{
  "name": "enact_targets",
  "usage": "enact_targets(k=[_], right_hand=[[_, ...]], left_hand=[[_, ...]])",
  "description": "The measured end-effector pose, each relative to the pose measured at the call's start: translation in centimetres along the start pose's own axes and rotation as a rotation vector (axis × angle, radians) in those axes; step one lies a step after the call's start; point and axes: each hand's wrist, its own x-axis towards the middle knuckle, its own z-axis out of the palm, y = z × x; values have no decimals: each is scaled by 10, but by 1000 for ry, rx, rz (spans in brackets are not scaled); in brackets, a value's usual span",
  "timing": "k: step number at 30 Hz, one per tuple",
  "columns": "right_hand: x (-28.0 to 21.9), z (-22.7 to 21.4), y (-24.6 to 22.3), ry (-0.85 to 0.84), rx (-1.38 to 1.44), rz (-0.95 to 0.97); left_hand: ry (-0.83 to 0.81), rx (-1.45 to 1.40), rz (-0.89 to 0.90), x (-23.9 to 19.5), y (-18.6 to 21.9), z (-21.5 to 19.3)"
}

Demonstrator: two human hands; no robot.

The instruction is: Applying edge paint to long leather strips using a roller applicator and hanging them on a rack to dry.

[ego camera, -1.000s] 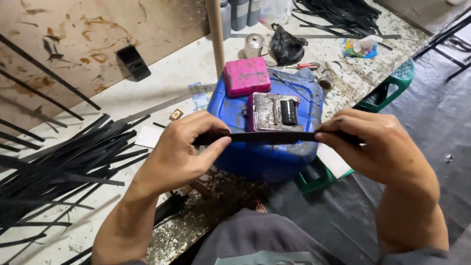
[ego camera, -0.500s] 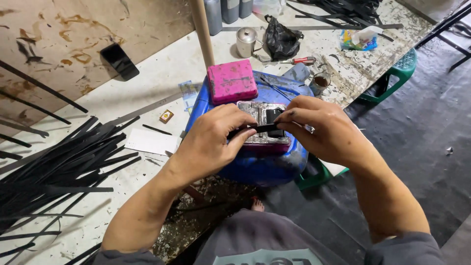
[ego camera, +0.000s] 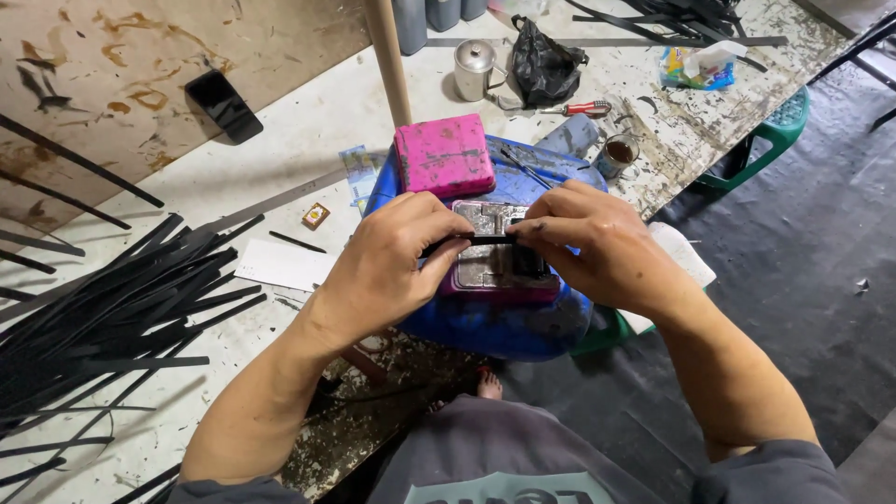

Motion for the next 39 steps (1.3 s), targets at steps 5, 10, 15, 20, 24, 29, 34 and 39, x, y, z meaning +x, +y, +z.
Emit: enact_targets(k=[5,10,15,20,24,29,34,39], right_hand=[[2,3,1,2,-10,-19],[-1,8,5,5,-25,-18],[-3,7,5,19,-28,-30],[-8,4,5,37,-42,-33],[-16,2,9,45,-80,-49],[-20,-1,10,47,-70,-43],[-19,-2,12,41,-72,-76],[-17,-3,6,31,-90,-38]], left_hand=[[1,-9,5,-1,-5,1],[4,-10,12,-3,-10,7],[-1,-19,23,-1,-8,6],[-23,-29,47,3,-5,6],[-43,-55,100,7,-6,11],[-44,-38,116,8,-2,9],[-190,111,61,0,-1,-2],[-243,54,79,-4,-11,-2]])
